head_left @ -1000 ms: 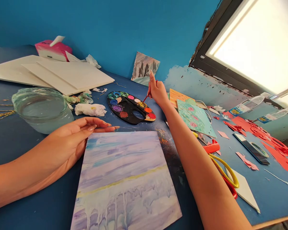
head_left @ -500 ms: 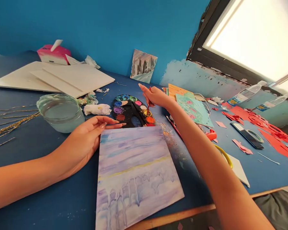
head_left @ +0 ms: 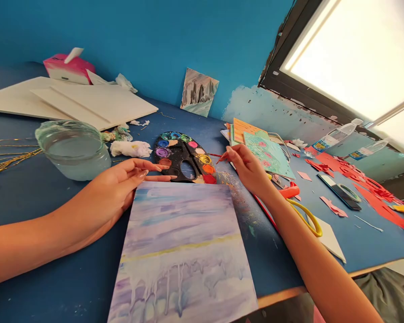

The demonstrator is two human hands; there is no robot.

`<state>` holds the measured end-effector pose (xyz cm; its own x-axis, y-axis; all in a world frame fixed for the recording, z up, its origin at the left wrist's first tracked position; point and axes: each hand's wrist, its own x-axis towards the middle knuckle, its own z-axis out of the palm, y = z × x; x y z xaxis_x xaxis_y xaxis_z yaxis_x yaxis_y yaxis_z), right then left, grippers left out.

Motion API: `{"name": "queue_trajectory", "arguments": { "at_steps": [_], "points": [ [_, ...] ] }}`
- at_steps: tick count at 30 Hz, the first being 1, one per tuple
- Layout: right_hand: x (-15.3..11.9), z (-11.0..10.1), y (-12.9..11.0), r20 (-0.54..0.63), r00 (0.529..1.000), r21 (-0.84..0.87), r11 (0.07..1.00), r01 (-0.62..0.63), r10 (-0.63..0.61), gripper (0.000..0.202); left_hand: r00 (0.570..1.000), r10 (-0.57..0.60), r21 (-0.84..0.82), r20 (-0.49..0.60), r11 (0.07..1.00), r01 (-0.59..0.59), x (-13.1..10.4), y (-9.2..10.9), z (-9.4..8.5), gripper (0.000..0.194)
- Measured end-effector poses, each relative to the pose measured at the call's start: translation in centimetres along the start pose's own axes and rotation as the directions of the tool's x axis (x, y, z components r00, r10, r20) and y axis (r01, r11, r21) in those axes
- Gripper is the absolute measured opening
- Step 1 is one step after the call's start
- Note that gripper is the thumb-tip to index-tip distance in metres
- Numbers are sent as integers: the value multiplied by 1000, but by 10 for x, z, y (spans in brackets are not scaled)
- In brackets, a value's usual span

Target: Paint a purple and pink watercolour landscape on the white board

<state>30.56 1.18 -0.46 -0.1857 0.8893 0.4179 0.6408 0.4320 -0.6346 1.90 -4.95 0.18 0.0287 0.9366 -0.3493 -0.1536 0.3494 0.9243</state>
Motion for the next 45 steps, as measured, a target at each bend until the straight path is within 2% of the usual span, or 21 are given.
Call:
{"name": "queue_trajectory", "arguments": {
  "at_steps": [5,10,16,20,23,26,32,40,45],
  "points": [
    [-5,7,-5,16,1000,-145,989,12,-9,37,998,-7,-37,56,999,9,2,-2,0,9],
    [-7,8,-1,-11,999,-248,968,45,-49,37,1000,3,-17,29,1000,-2,3,-4,-2,14],
    [-6,10,-4,-9,998,-235,970,62,-66,54,999,-28,14,-20,1000,28,3,-3,-1,21],
    [-6,10,-3,-28,996,-264,962,72,-82,61,998,-54,4,-7,999,54,5,-2,-1,35],
    [-6,10,-1,-72,996,-229,972,43,-61,62,999,-51,26,-16,998,51,8,-4,-3,47],
    [-6,11,-2,-41,998,-197,980,35,-44,58,998,-61,33,-28,998,61,9,-6,-5,57],
    [-7,13,-7,-5,997,-149,986,77,-78,52,998,-64,23,-21,998,64,10,-10,-7,62],
    [-6,13,-4,-83,996,-93,996,14,-22,49,1000,12,26,8,1000,-12,16,-24,-21,55],
    [-7,14,-3,-24,1000,8,1000,-4,4,46,999,27,43,-35,999,-26,14,-27,-25,44]
  ]
}}
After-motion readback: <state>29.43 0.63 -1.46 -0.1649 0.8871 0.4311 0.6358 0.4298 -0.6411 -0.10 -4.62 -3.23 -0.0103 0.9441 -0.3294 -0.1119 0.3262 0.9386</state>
